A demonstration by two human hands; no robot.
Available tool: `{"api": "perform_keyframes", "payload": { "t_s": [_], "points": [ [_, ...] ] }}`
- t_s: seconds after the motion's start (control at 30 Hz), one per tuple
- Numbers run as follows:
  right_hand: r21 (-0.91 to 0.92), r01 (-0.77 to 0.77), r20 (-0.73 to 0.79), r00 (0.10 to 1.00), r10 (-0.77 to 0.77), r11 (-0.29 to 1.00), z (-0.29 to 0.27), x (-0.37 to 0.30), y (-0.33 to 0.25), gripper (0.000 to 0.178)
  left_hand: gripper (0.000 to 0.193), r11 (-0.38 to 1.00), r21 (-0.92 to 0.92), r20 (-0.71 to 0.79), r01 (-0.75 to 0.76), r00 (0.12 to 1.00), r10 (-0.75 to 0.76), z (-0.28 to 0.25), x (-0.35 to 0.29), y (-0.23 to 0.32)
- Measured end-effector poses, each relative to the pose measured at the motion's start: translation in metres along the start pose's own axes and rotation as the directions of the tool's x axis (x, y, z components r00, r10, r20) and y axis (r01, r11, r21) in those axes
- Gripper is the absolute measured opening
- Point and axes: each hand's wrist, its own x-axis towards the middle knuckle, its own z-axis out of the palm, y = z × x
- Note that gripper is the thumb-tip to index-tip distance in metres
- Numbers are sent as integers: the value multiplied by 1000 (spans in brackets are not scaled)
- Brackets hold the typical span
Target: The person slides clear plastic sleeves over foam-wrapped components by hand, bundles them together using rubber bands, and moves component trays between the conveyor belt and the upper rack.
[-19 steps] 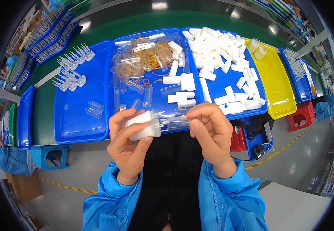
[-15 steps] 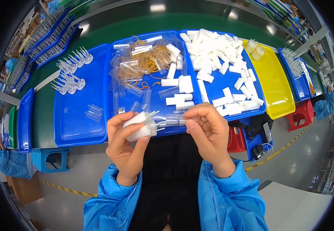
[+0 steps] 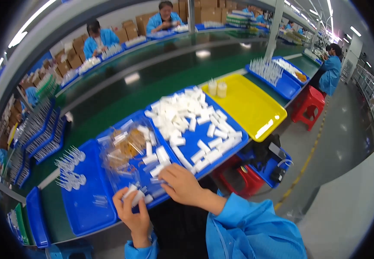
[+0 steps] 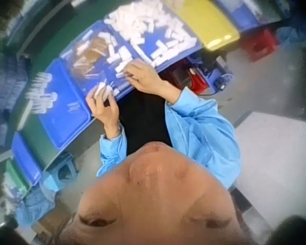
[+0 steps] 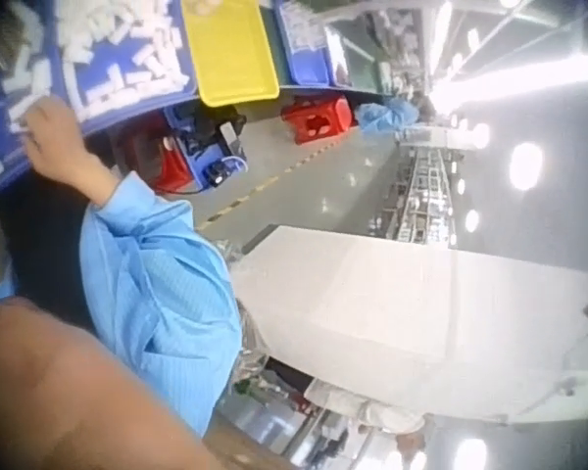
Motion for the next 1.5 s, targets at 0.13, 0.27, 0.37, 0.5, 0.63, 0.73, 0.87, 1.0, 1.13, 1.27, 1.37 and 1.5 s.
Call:
{"api": "perform_keyframes", "payload": {
  "t_s": [0.13, 0.27, 0.37, 0.5, 0.63, 0.73, 0.87, 1.0, 1.13, 1.27, 1.37, 1.5],
  "points": [
    [10, 92, -37, 995, -91, 996, 3, 1, -12, 20, 27, 997, 76, -31, -21, 999, 23, -9, -7, 1],
    [-19, 108, -28, 994, -108, 994, 2, -2, -7, 27, 28, 999, 53, -30, -5, 1000, 6, -4, -7, 0],
    [-28, 94, -51, 994, -96, 995, 6, 1, -8, 32, 31, 994, 100, -73, -30, 997, 38, -9, -5, -3],
    [137, 37, 22, 999, -40, 990, -10, 6, -8, 33, 33, 998, -38, -64, -53, 997, 51, -25, 0, 9],
    [399, -191, 200, 973, 118, 897, -44, 30, 5, 34, 31, 976, -216, 28, -6, 1000, 12, -88, 29, 19],
    [475, -242, 315, 944, 93, 846, -70, 85, -6, 30, 31, 986, -140, 18, -91, 995, 95, -143, 66, 0],
    [502, -323, 422, 901, 99, 802, -53, 166, -5, 28, 29, 837, -416, 36, 356, 926, -376, -182, 112, -81],
    [543, -436, 566, 821, 71, 718, 8, 253, 1, 30, 37, 774, -377, 17, 510, 839, -544, -212, 156, -150],
    [541, -554, 627, 767, 135, 633, 105, 325, 15, 34, 38, 654, -466, 7, 597, 741, -672, -218, 196, -217],
    [575, -725, 690, 679, 252, 379, 209, 377, 18, 40, 42, 555, -544, 13, 629, 667, -745, -206, 215, -248],
    [590, -769, 702, 639, 313, 247, 270, 407, 4, 48, 44, 548, -538, 26, 640, 662, -749, -199, 219, -249],
    [654, -754, 676, 616, 405, 56, 318, 431, 0, 46, 43, 532, -563, 60, 633, 673, -737, -194, 221, -248]
  ]
}}
